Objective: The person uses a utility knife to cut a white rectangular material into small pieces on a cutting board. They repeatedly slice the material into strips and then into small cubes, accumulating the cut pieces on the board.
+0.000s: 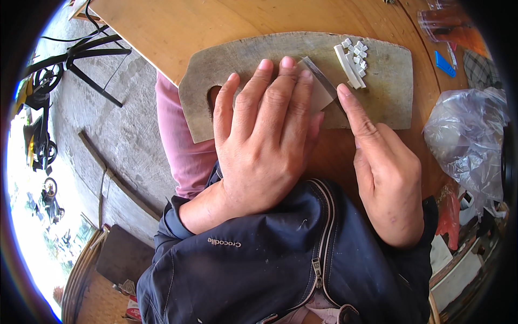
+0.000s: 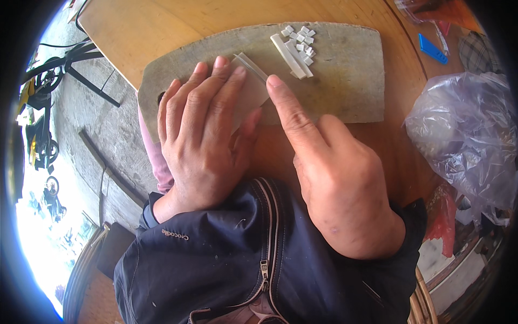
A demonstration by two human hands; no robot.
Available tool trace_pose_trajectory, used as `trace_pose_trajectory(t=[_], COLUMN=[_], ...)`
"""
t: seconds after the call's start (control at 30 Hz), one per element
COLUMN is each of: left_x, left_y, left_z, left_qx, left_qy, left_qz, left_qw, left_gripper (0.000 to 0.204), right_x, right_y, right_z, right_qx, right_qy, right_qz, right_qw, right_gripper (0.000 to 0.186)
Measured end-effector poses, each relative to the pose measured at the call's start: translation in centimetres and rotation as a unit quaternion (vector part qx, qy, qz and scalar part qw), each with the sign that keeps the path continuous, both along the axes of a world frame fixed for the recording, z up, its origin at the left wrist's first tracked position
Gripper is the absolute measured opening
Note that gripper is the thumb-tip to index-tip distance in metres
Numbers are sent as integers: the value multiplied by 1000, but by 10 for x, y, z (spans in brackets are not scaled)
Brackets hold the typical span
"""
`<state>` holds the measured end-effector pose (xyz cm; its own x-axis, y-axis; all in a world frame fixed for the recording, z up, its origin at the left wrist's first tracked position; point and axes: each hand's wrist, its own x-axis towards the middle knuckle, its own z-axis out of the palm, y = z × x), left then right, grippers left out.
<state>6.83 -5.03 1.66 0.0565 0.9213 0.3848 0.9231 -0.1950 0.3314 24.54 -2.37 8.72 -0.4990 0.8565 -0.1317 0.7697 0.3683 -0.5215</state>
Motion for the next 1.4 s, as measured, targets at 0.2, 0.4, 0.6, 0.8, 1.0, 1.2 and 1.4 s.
trace_pose_trajectory(t=[0.2,0.4,0.6,0.8,1.0,1.2,1.4], left_x=[2,11,15,16,14,7,1], left_y=[-3,-8,-10,-9,-9,-8,-9], left_z=[0,10,21,20,18,17,7], left_qx=[-9,-49,-75,-68,-67,-51,-6], left_qy=[9,107,165,154,146,129,77], left_qz=[6,38,54,50,56,34,-15], left_qw=[1000,992,982,984,985,990,997], left_gripper=[49,51,51,49,47,45,46], right_x=[-8,-19,-9,-2,7,24,15], right_y=[-9,-19,-24,-32,-30,-21,-14], right_z=[-7,-11,0,16,33,45,32], right_qx=[56,72,44,21,-1,-19,-6], right_qy=[-65,-101,-115,-169,-205,-174,-39], right_qz=[-1,-33,-20,-28,-15,-7,-26], right_qw=[996,992,992,985,979,985,999], right_gripper=[78,78,79,79,77,75,75])
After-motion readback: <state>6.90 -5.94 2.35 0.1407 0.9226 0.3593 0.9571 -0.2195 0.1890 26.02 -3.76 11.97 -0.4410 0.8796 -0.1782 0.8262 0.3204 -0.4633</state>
